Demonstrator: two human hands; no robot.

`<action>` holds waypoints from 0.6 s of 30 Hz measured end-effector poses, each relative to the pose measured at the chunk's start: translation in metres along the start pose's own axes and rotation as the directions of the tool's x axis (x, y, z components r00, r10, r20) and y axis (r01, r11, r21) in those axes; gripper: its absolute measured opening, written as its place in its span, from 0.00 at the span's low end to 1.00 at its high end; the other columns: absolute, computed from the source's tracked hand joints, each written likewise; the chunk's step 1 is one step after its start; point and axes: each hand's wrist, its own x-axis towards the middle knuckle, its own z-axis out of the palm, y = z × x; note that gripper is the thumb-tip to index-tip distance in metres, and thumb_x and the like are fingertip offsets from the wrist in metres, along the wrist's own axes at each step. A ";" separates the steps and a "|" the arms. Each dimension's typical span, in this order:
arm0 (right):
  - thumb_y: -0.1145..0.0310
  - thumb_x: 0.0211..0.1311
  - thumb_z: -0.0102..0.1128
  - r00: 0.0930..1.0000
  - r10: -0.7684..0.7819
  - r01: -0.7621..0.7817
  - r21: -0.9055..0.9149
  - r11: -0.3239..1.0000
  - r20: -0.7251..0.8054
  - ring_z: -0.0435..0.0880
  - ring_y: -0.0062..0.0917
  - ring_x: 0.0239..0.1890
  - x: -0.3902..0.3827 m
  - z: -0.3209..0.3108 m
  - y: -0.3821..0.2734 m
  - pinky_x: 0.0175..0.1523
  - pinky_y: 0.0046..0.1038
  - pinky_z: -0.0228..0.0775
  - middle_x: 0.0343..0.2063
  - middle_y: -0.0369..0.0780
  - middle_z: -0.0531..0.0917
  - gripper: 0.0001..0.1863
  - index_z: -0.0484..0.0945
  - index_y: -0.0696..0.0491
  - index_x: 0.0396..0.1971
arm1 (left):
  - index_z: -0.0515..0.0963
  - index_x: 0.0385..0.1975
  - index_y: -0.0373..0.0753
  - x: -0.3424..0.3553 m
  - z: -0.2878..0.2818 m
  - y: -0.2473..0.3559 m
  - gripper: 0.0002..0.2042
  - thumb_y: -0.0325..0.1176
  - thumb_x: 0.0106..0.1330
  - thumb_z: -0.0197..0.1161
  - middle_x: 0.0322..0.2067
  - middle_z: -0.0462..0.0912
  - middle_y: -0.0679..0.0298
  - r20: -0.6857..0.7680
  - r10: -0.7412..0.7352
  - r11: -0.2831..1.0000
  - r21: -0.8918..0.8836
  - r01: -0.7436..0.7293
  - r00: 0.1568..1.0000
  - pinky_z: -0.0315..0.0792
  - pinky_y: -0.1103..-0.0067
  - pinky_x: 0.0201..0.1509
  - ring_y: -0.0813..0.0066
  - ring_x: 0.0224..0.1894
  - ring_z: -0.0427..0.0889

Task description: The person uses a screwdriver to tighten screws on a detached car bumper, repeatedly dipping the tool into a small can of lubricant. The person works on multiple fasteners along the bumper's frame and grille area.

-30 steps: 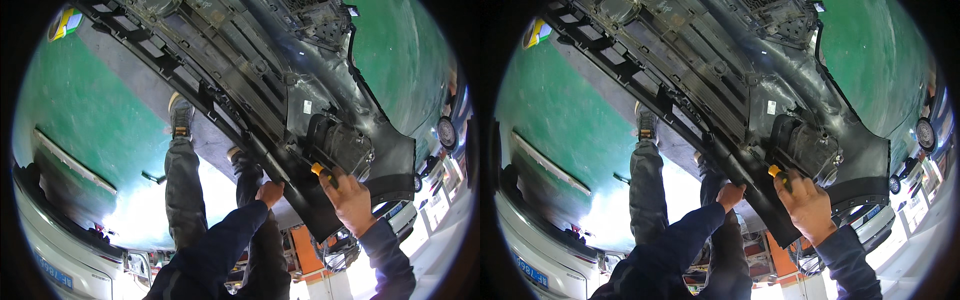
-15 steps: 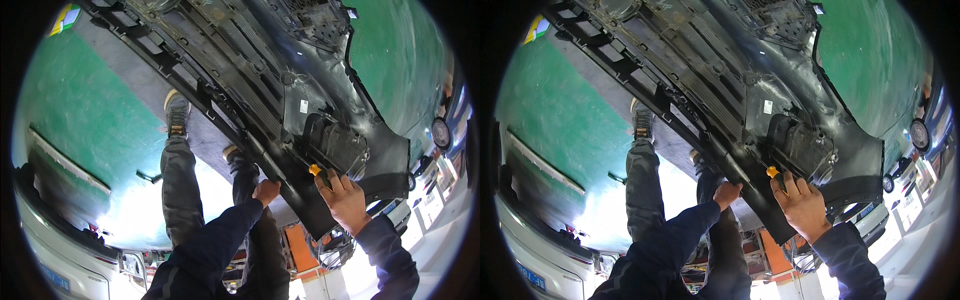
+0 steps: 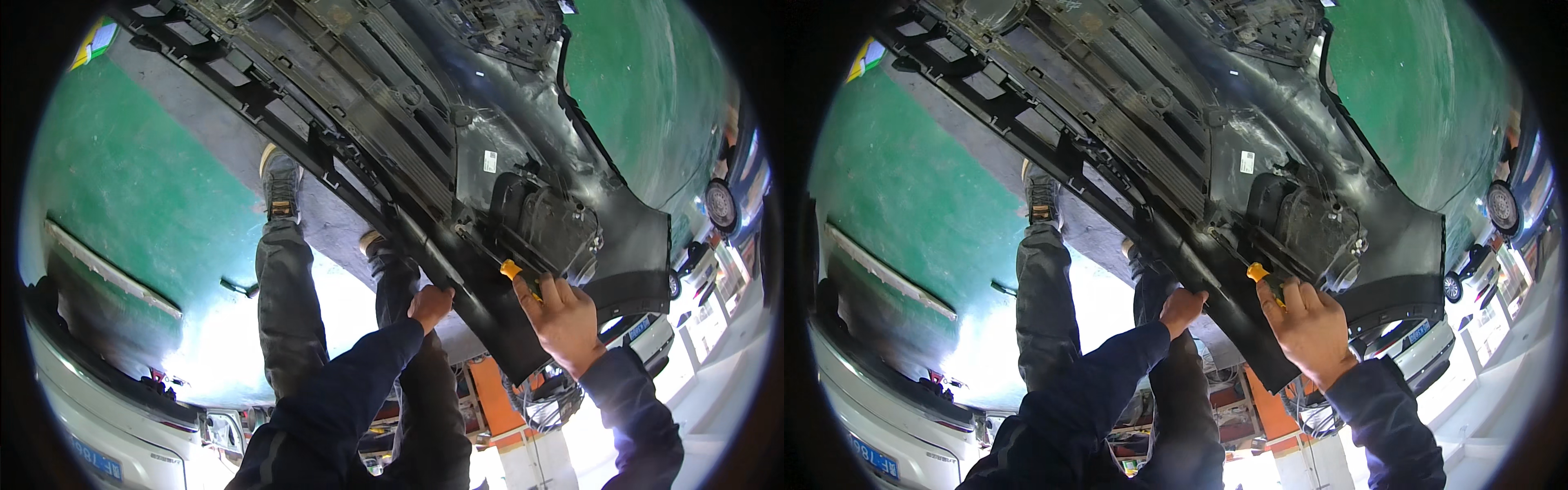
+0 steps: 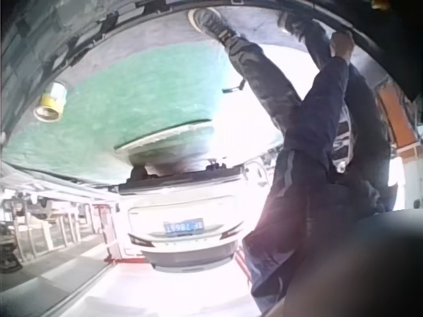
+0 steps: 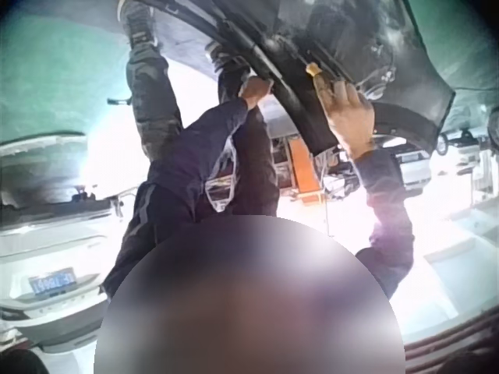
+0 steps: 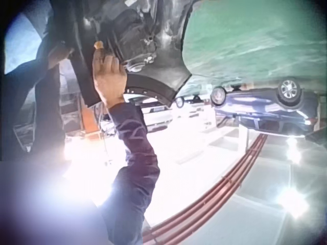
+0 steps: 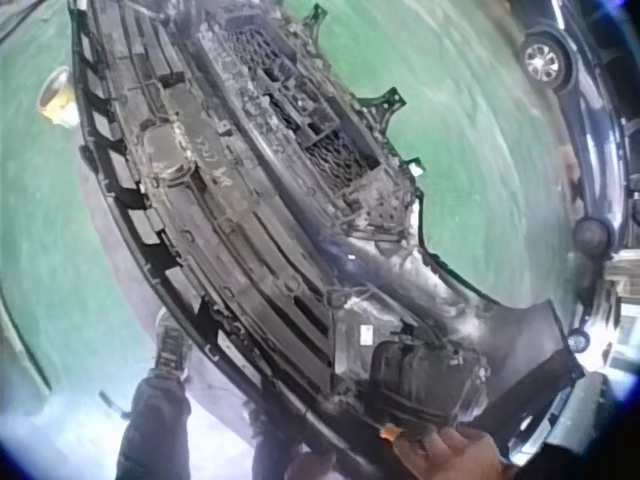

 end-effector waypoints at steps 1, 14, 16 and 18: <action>0.61 0.77 0.59 0.999 0.039 -0.040 0.058 0.998 0.018 0.75 0.20 0.22 0.003 0.001 -0.002 0.27 0.22 0.69 0.30 0.41 0.80 0.17 0.81 0.53 0.57 | 0.86 0.46 0.30 0.001 0.003 0.001 0.29 0.56 0.72 0.58 0.48 0.87 0.39 -0.034 -0.035 0.999 -0.002 0.035 0.999 0.76 0.57 0.63 0.38 0.57 0.83; 0.65 0.68 0.65 0.903 -0.385 0.420 -0.578 0.699 0.190 0.78 0.24 0.22 0.008 -0.016 -0.023 0.23 0.26 0.72 0.36 0.42 0.81 0.24 0.77 0.53 0.62 | 0.87 0.40 0.30 -0.005 -0.002 0.002 0.28 0.55 0.72 0.57 0.46 0.87 0.37 0.006 0.017 1.000 -0.021 -0.017 1.000 0.77 0.55 0.61 0.38 0.55 0.84; 0.64 0.69 0.66 0.933 -0.268 0.358 -0.523 0.774 0.242 0.75 0.23 0.20 0.010 -0.014 -0.017 0.24 0.27 0.72 0.32 0.41 0.79 0.26 0.75 0.54 0.64 | 0.87 0.40 0.30 -0.004 0.002 0.001 0.28 0.56 0.73 0.57 0.46 0.87 0.37 -0.029 0.011 1.000 0.011 -0.010 1.000 0.77 0.55 0.60 0.39 0.55 0.85; 0.63 0.71 0.65 0.981 -0.091 0.139 -0.286 0.948 0.174 0.75 0.23 0.20 0.008 -0.010 -0.013 0.25 0.26 0.71 0.32 0.41 0.80 0.25 0.74 0.55 0.64 | 0.86 0.38 0.29 -0.004 0.005 -0.004 0.28 0.55 0.72 0.59 0.44 0.87 0.37 -0.053 0.009 1.000 0.015 -0.009 0.999 0.77 0.55 0.58 0.39 0.53 0.85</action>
